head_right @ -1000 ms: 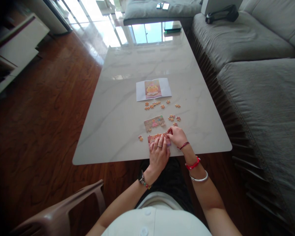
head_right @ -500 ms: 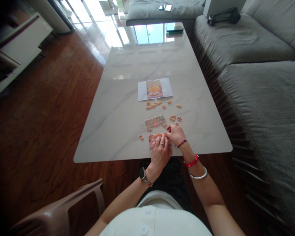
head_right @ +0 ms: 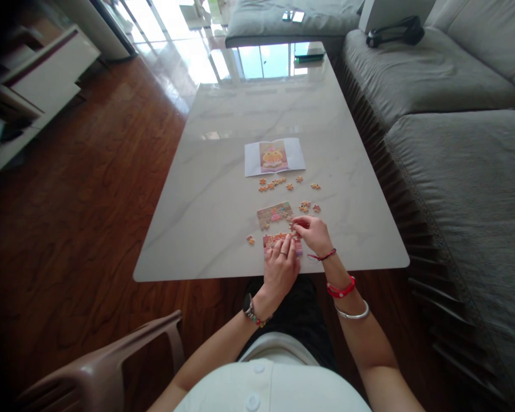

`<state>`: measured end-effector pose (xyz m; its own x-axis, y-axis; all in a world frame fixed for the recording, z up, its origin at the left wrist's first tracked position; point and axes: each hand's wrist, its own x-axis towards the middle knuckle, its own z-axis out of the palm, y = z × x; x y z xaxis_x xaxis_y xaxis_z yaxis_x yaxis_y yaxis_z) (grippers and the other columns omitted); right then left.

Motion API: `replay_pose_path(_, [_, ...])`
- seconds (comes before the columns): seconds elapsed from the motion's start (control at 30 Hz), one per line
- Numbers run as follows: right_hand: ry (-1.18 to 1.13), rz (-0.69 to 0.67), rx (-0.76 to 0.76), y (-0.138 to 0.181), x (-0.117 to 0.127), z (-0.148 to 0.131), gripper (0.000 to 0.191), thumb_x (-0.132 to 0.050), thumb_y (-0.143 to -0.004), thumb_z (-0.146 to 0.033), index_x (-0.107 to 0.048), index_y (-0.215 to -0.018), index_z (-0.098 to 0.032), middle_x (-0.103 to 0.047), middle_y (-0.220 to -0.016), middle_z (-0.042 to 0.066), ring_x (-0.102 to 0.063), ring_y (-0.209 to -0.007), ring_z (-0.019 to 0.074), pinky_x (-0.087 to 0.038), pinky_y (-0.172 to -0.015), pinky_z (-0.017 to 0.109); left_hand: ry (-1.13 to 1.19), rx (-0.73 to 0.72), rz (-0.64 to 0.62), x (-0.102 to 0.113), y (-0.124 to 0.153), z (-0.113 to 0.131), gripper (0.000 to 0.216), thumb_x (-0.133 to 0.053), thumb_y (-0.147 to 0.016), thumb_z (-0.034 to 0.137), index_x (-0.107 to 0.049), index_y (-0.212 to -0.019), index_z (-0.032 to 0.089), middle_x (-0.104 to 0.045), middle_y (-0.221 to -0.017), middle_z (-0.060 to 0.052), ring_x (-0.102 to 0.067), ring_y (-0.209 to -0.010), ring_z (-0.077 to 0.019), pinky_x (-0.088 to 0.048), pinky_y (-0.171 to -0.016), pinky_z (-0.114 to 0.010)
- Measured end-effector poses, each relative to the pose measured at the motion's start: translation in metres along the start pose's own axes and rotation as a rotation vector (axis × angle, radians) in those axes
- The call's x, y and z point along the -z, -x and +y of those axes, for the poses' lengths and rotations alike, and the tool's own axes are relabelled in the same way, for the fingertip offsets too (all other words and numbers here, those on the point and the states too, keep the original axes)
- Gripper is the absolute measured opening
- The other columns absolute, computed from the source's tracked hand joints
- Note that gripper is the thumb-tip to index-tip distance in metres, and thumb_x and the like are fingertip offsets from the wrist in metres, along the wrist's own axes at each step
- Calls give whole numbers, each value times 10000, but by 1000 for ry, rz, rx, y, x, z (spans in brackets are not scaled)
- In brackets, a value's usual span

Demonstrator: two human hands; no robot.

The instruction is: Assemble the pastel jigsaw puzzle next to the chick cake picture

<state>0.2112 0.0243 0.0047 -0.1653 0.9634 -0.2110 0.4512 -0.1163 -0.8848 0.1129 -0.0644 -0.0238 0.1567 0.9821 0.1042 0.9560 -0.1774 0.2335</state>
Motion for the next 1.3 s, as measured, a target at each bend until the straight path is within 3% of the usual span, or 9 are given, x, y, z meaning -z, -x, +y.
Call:
replay_pose_path(0.13, [-198,-81,-83,4,3,26,232,-566,-648,-305,-602,-793,-127,-640,-685,44,-583,-583,131,-486,-532,244,155,-53,23,6,8,-13,429,-334,-820,231,-328,-1243,161,-311,-1330,-94,-285,-1211,-207,-315,-950,-393])
replay_pose_path(0.27, [-73,-36,-65,11,4,39,209,-561,-652,-288,-625,-794,-149,-651,-715,44,-580,-574,125,-474,-503,226,369,-33,104,11,15,-28,414,-330,-813,162,-334,-1227,148,-272,-1338,-113,-254,-1230,-184,-331,-963,-338])
replay_pose_path(0.37, [27,-38,-12,10,7,40,205,-536,-664,-250,-630,-822,-161,-655,-734,39,-580,-590,120,-467,-531,222,457,47,196,13,20,-44,366,-343,-807,138,-397,-1168,167,-350,-1269,-102,-315,-1192,-179,-335,-964,-345])
replay_pose_path(0.5, [102,-54,10,5,11,38,199,-510,-668,-217,-614,-827,-159,-647,-679,19,-562,-534,106,-446,-518,216,421,128,264,14,20,-65,297,-416,-786,161,-476,-1077,161,-461,-1076,-94,-427,-1079,-185,-379,-916,-336])
replay_pose_path(0.8, [281,-40,71,-3,18,21,144,-517,-669,-201,-624,-763,-177,-650,-680,4,-572,-589,105,-428,-575,207,127,380,217,23,7,-95,336,-495,-758,291,-490,-1066,156,-480,-922,-87,-501,-833,-202,-443,-737,-333])
replay_pose_path(1.0, [222,-126,58,-14,15,19,135,-508,-667,-192,-605,-758,-166,-635,-648,-4,-559,-535,92,-422,-529,196,195,336,178,24,2,-99,146,-471,-771,269,-549,-862,185,-472,-849,-52,-497,-774,-177,-428,-732,-321])
replay_pose_path(1.3, [233,-167,46,-27,12,20,114,-559,-644,-231,-597,-725,-161,-640,-674,11,-572,-587,103,-433,-558,201,225,329,179,22,1,-96,129,-473,-764,229,-513,-873,173,-486,-872,-61,-492,-818,-191,-418,-764,-344])
